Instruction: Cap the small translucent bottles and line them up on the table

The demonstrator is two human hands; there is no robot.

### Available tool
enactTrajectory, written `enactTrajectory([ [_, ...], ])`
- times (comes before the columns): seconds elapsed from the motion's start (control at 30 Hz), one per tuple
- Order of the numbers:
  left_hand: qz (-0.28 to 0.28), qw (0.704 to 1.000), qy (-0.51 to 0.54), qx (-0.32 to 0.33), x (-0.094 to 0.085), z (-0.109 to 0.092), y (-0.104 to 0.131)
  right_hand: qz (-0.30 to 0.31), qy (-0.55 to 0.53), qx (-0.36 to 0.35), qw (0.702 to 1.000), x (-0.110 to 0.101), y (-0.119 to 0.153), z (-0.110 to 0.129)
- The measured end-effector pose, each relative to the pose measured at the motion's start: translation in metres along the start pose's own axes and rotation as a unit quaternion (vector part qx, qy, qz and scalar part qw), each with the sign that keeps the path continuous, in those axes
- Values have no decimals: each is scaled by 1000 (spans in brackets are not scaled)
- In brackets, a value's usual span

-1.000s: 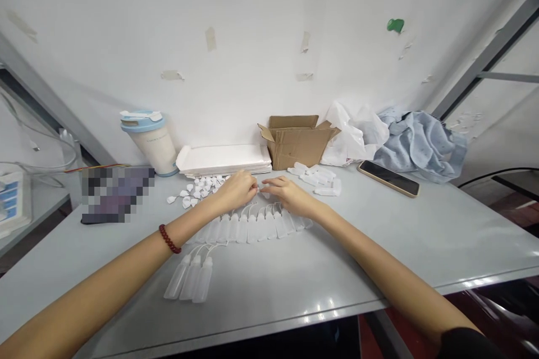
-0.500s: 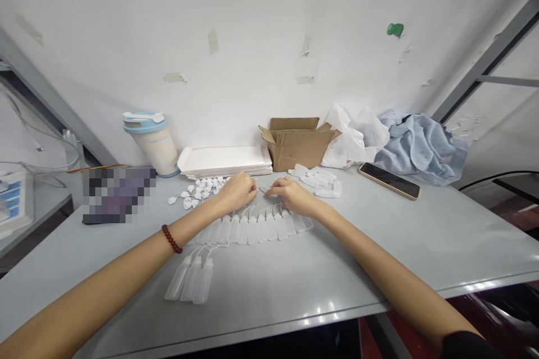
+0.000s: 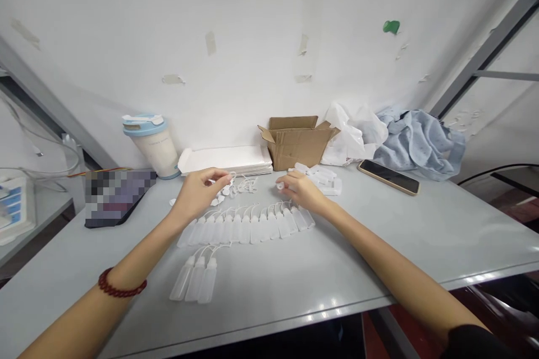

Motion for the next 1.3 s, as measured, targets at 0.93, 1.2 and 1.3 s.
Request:
enactTrajectory([
  [0.93, 31, 973, 49, 225, 26, -32, 77, -117, 27, -150, 981, -20, 12, 105],
  [1.2, 10, 956, 28, 292, 30, -34, 83, -81, -6, -120, 989, -14, 14, 102],
  [1.3, 4, 946, 35, 321, 30, -37, 86, -91, -10, -108, 990, -13, 16, 100],
])
Point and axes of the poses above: each hand's wrist, its own y-axis away from the middle knuckle, its own x-axis out of the palm, z = x × y, the point moved 5 cm from there along -y, towards the middle knuckle, and after that the axes turned 12 degrees about -x, right-handed, at the moved point
